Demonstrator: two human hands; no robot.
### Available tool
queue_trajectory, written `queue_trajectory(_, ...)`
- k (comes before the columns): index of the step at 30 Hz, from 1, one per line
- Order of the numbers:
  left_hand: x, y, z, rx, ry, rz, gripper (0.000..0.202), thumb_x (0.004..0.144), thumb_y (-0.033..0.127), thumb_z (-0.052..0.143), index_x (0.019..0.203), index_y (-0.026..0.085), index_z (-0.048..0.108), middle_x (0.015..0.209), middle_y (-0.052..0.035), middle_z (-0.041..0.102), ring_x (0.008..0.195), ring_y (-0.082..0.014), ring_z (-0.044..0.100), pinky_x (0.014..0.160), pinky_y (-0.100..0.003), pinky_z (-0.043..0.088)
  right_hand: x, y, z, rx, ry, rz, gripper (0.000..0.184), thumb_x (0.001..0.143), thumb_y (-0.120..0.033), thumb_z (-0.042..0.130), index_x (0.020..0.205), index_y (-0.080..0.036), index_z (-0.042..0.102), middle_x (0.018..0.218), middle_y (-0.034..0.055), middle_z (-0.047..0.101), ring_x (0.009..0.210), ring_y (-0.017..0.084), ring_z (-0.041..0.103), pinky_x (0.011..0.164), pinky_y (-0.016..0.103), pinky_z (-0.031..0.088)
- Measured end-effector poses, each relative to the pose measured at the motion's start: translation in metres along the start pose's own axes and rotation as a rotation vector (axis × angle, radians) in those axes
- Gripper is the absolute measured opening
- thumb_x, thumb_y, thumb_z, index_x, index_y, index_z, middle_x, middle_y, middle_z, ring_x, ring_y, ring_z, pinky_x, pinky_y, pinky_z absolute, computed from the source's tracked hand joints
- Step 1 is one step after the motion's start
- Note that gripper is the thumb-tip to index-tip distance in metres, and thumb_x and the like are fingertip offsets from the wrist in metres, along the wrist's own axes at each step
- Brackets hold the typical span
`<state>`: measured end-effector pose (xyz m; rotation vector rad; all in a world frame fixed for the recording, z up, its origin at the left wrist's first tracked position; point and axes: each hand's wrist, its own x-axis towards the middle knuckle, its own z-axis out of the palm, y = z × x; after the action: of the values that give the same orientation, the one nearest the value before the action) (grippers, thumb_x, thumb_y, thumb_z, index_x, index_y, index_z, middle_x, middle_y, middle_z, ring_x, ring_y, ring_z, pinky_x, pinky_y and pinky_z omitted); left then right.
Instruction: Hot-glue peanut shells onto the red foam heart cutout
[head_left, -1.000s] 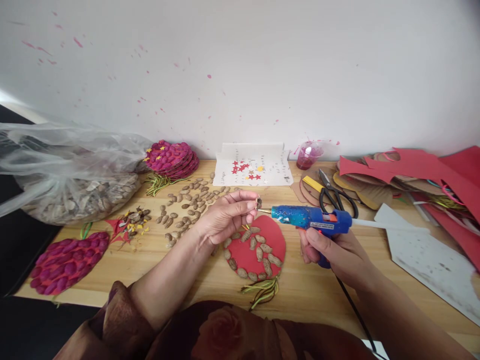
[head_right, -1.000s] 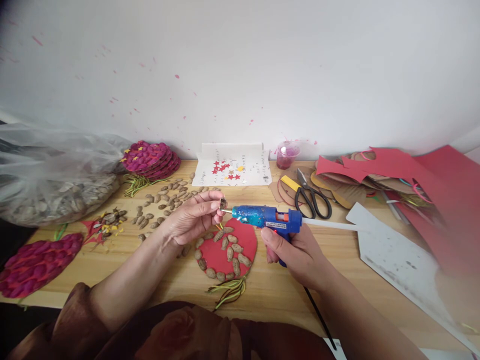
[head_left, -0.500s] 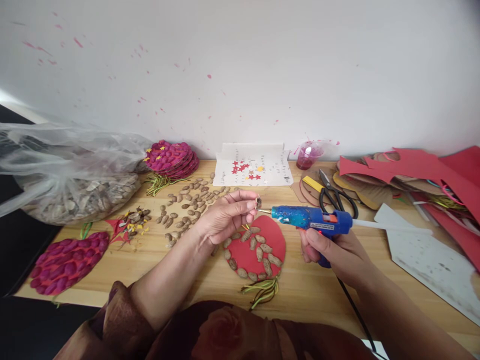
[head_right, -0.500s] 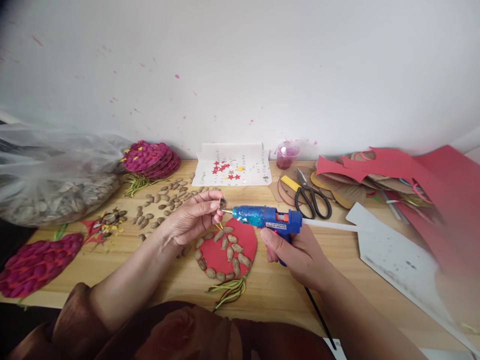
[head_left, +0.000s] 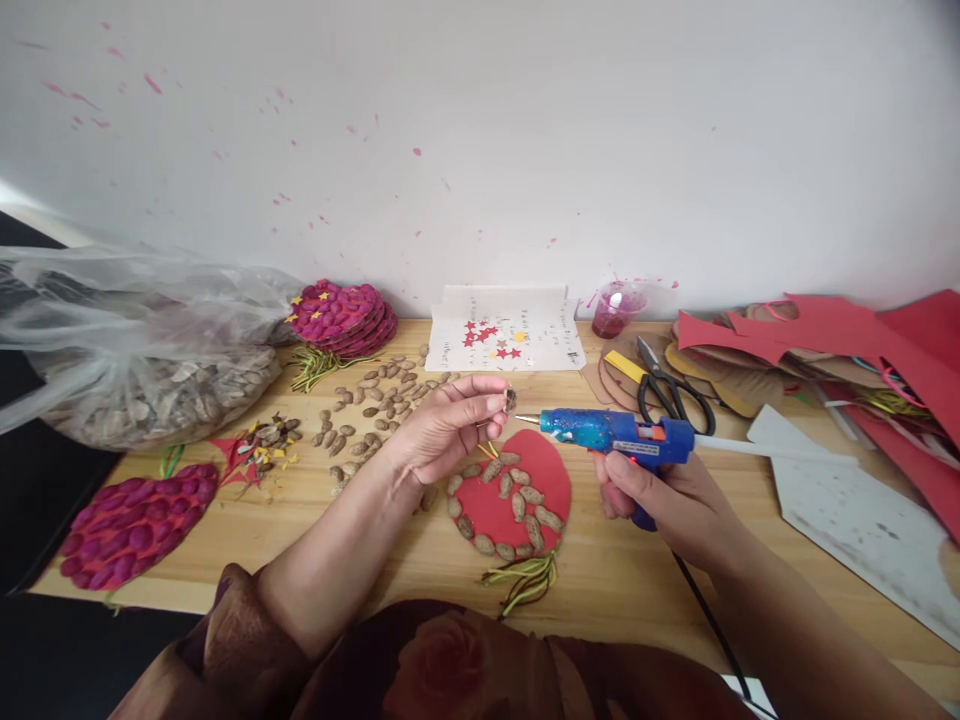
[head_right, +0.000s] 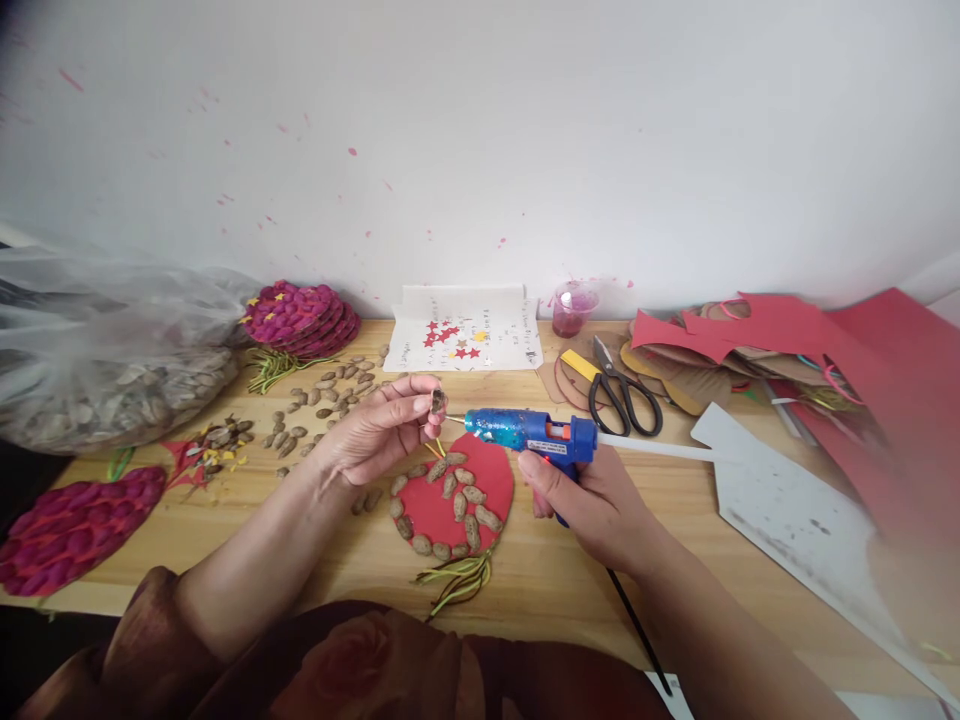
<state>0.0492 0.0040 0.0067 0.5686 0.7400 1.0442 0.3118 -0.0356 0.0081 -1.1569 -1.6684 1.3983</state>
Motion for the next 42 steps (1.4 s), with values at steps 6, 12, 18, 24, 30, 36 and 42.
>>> queue_trajectory(6, -0.002, 0.009, -0.004, 0.265, 0.050, 0.032, 0.030, 0.063, 0.016, 0.092, 0.088, 0.012, 0.076, 0.077, -0.0033, 0.074, 0.064, -0.0096, 0.067, 0.063, -0.021, 0.056, 0.012, 0.001, 0.006, 0.252, 0.155, 0.150, 0.041, 0.090, -0.062, 0.065, 0.083, -0.021, 0.067, 0.070, 0.0011, 0.061, 0.065, 0.017, 0.064, 0.060, 0.029, 0.054)
queue_trajectory(12, -0.003, -0.001, -0.002, 0.649, 0.110, -0.005, 0.029, 0.063, 0.021, 0.091, 0.085, 0.012, 0.076, 0.078, -0.0054, 0.075, 0.065, -0.0121, 0.066, 0.059, -0.020, 0.051, 0.019, 0.007, 0.014, 0.425, 0.224, 0.206, 0.039, 0.085, -0.062, 0.070, 0.087, -0.024, 0.068, 0.096, 0.0068, 0.070, 0.094, 0.025, 0.070, 0.065, 0.031, 0.063)
queue_trajectory(18, -0.004, -0.009, -0.004, 0.921, 0.130, 0.063, 0.021, 0.067, 0.022, 0.085, 0.085, 0.015, 0.076, 0.075, -0.0036, 0.073, 0.060, -0.0118, 0.062, 0.053, -0.020, 0.047, 0.018, 0.002, 0.017, 0.467, 0.233, 0.281, 0.044, 0.076, -0.065, 0.077, 0.084, -0.023, 0.069, 0.095, 0.0072, 0.072, 0.095, 0.025, 0.071, 0.073, 0.035, 0.065)
queue_trajectory(24, -0.003, -0.013, -0.005, 0.975, 0.099, 0.060, 0.018, 0.073, 0.025, 0.080, 0.089, 0.017, 0.076, 0.080, -0.0047, 0.075, 0.062, -0.0130, 0.064, 0.055, -0.021, 0.048, 0.018, -0.002, 0.011, 0.511, 0.174, 0.352, 0.045, 0.074, -0.068, 0.078, 0.080, -0.023, 0.071, 0.090, 0.0081, 0.074, 0.092, 0.027, 0.074, 0.073, 0.037, 0.065)
queue_trajectory(30, 0.001, -0.019, 0.001, 0.896, 0.062, 0.053, 0.019, 0.073, 0.024, 0.080, 0.088, 0.015, 0.074, 0.088, -0.0067, 0.077, 0.072, -0.0147, 0.068, 0.065, -0.023, 0.054, 0.018, -0.005, 0.004, 0.561, 0.071, 0.458, 0.044, 0.080, -0.066, 0.072, 0.075, -0.022, 0.069, 0.078, 0.0083, 0.074, 0.081, 0.027, 0.076, 0.069, 0.037, 0.064)
queue_trajectory(36, 0.001, -0.022, 0.008, 1.034, 0.048, 0.087, 0.018, 0.076, 0.022, 0.073, 0.093, 0.015, 0.071, 0.088, -0.0042, 0.076, 0.075, -0.0146, 0.069, 0.069, -0.024, 0.055, 0.018, -0.011, 0.003, 0.655, 0.203, 0.390, 0.037, 0.069, -0.060, 0.084, 0.073, -0.025, 0.071, 0.071, 0.0040, 0.071, 0.080, 0.027, 0.075, 0.082, 0.040, 0.062)
queue_trajectory(42, -0.007, -0.029, 0.020, 1.365, 0.035, 0.228, 0.017, 0.083, 0.017, 0.064, 0.098, 0.019, 0.071, 0.082, -0.0002, 0.074, 0.070, -0.0142, 0.068, 0.068, -0.026, 0.054, 0.018, -0.007, 0.010, 0.776, 0.083, 0.464, 0.038, 0.079, -0.061, 0.073, 0.073, -0.024, 0.069, 0.067, 0.0052, 0.070, 0.074, 0.026, 0.074, 0.080, 0.043, 0.060)
